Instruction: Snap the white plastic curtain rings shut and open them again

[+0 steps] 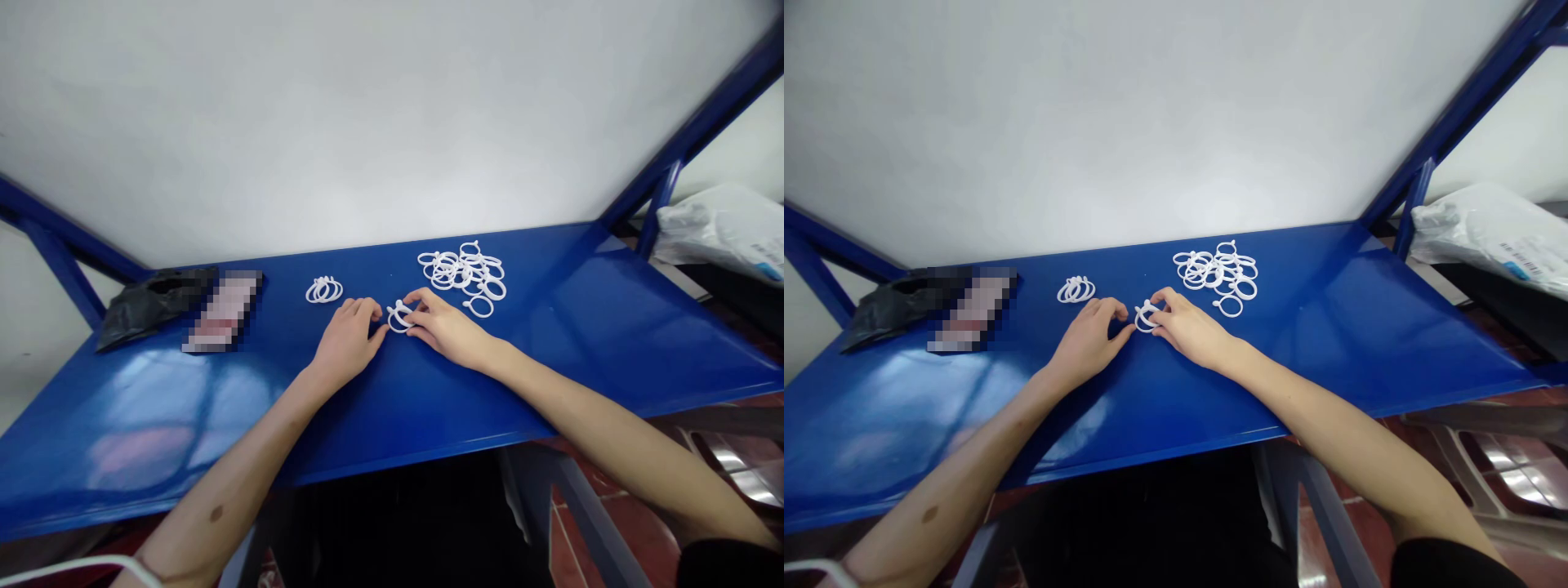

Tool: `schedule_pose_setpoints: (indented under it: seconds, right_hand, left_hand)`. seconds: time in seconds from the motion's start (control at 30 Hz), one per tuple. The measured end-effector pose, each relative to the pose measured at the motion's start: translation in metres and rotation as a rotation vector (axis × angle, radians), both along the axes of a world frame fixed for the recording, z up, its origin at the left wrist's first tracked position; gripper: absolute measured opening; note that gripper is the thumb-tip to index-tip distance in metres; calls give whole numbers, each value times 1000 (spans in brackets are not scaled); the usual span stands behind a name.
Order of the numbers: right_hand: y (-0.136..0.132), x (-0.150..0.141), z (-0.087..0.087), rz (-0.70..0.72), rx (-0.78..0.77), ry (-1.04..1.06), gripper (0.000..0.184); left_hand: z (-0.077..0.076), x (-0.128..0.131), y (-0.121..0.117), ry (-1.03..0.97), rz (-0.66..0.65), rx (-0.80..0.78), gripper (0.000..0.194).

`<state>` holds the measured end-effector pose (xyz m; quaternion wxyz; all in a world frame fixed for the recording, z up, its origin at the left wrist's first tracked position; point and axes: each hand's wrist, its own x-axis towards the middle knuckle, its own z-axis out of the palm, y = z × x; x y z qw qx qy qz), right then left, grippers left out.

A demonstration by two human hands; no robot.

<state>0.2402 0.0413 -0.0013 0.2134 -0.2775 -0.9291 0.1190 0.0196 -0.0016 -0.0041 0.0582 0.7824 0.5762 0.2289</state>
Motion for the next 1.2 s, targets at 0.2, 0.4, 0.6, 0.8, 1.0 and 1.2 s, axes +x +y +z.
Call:
schedule_pose_setpoints:
  seconds: [0.2, 0.4, 0.6, 0.8, 1.0, 1.2]
  right_hand:
    - [-7, -6, 9, -69, 197, -125, 15]
    - [-10, -9, 7, -124, 190, -161, 11]
    - [-7, -9, 5, -54, 170, -161, 12]
    - [-2, -4, 5, 10, 101, -119, 12]
    - [-5, -7, 7, -44, 206, -249, 15]
    - [-10, -7, 10, -38, 354, -372, 22]
  left_hand:
    - [2, 3, -1, -90, -75, -12, 4]
    - [0, 5, 0, -135, -80, -32, 11]
    - [-1, 7, -1, -150, -86, -36, 15]
    - [-4, 6, -1, -78, -84, -22, 24]
    - [-5, 7, -2, -35, -79, -8, 30]
    - [0, 7, -3, 86, -241, 119, 16]
